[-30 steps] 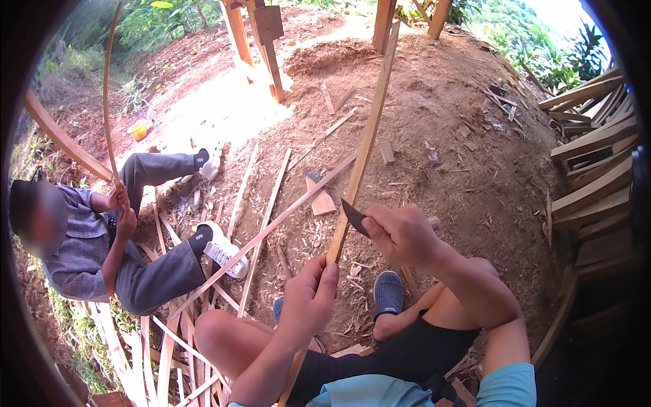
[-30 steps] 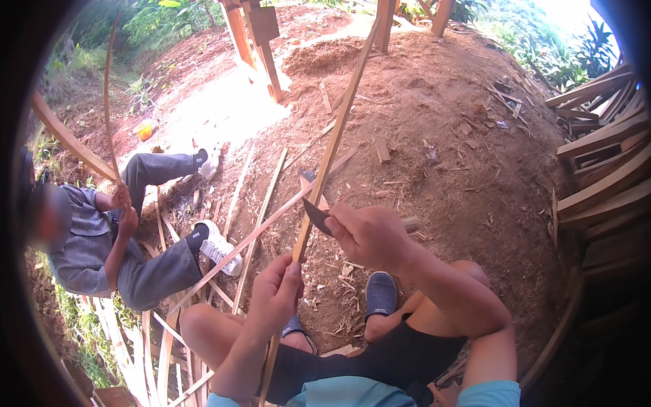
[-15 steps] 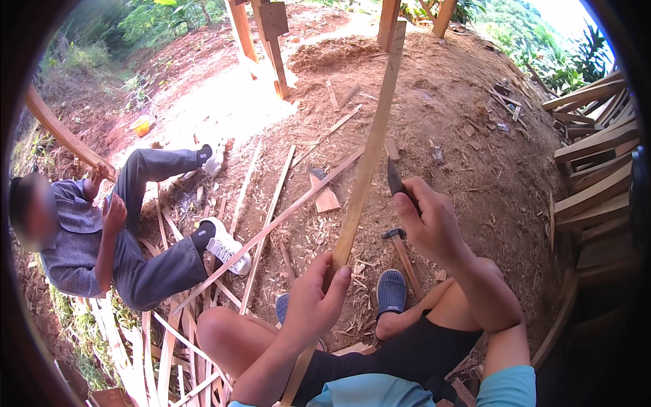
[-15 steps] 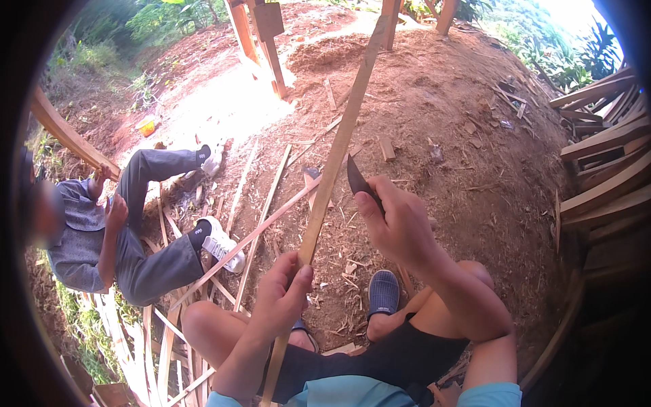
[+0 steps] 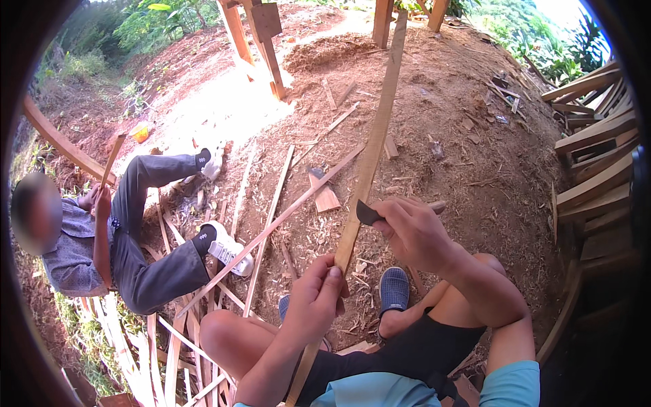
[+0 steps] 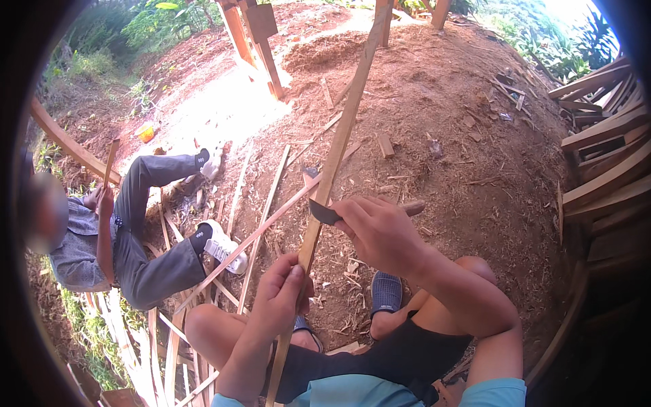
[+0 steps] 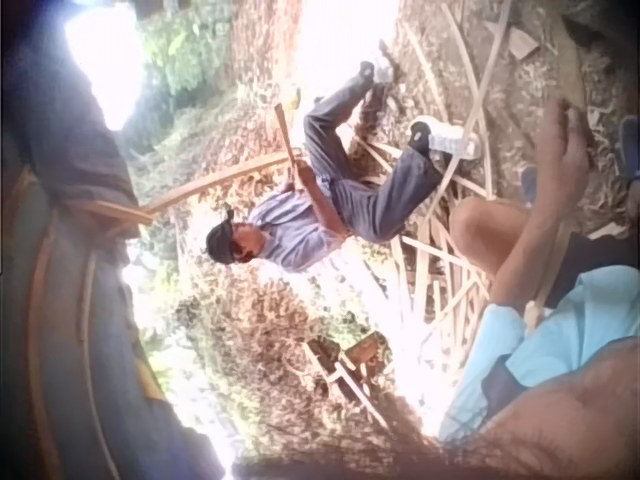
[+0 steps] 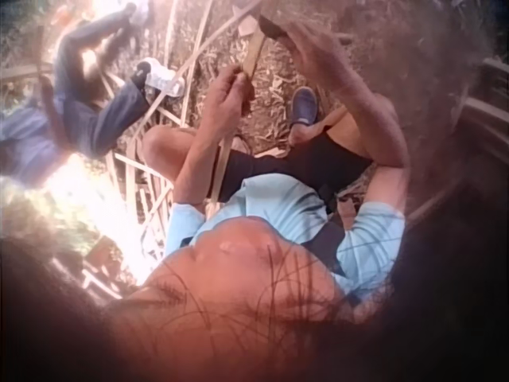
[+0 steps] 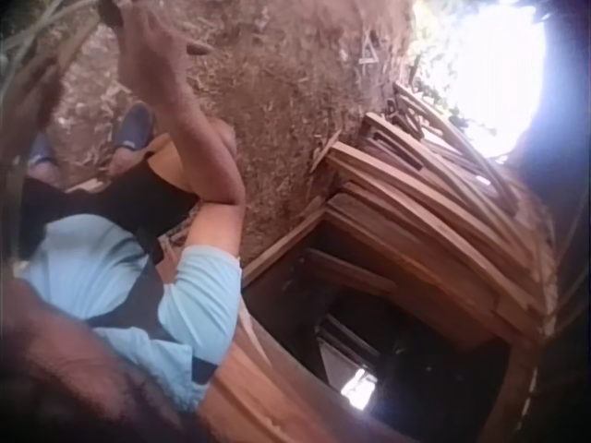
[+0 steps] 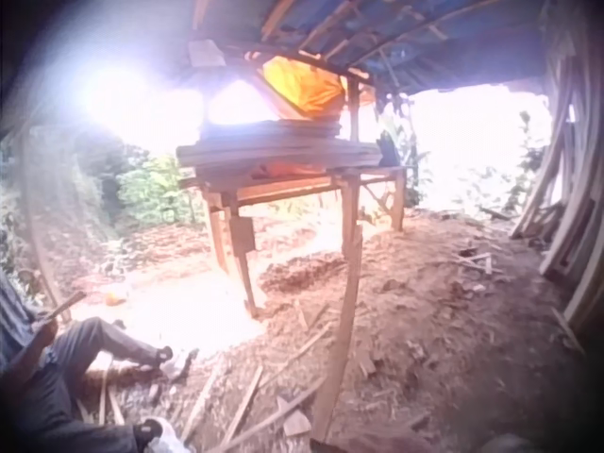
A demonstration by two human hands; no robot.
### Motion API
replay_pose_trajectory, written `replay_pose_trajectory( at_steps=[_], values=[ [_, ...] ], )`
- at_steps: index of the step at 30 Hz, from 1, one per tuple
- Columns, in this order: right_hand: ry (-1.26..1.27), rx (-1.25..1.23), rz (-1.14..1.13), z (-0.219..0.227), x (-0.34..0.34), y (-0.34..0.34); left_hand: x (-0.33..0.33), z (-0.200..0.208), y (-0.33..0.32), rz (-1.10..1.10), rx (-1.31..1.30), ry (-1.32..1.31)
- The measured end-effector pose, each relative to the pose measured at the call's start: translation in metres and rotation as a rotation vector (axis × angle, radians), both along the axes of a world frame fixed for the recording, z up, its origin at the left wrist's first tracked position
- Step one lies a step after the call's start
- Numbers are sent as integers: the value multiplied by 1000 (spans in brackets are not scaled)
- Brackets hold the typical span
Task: The person sits on the ground and uses a knife to shave thin strips from a long wooden stick. They hold the stick with one hand and scrape the blade along its length to remove the outer layer, creating wood shavings.
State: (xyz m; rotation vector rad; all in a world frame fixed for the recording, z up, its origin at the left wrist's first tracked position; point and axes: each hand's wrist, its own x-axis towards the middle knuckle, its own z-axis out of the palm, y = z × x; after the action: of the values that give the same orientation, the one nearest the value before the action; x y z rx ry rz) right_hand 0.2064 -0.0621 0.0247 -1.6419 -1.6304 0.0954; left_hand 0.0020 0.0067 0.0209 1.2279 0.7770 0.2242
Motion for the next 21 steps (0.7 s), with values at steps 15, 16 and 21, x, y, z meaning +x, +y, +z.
replay_pose_trajectory(
  at_steps=[15, 16, 21],
  values=[
    [-56, 15, -161, 4, 6, -4, 4, -2, -8, -153, 74, -30],
    [-125, 9, -160, 4, 4, -6, 4, -2, -7, -134, 82, 3],
    [-183, -60, -185, 12, 2, -6, 7, -1, -10, -100, 213, 49]
  ],
)
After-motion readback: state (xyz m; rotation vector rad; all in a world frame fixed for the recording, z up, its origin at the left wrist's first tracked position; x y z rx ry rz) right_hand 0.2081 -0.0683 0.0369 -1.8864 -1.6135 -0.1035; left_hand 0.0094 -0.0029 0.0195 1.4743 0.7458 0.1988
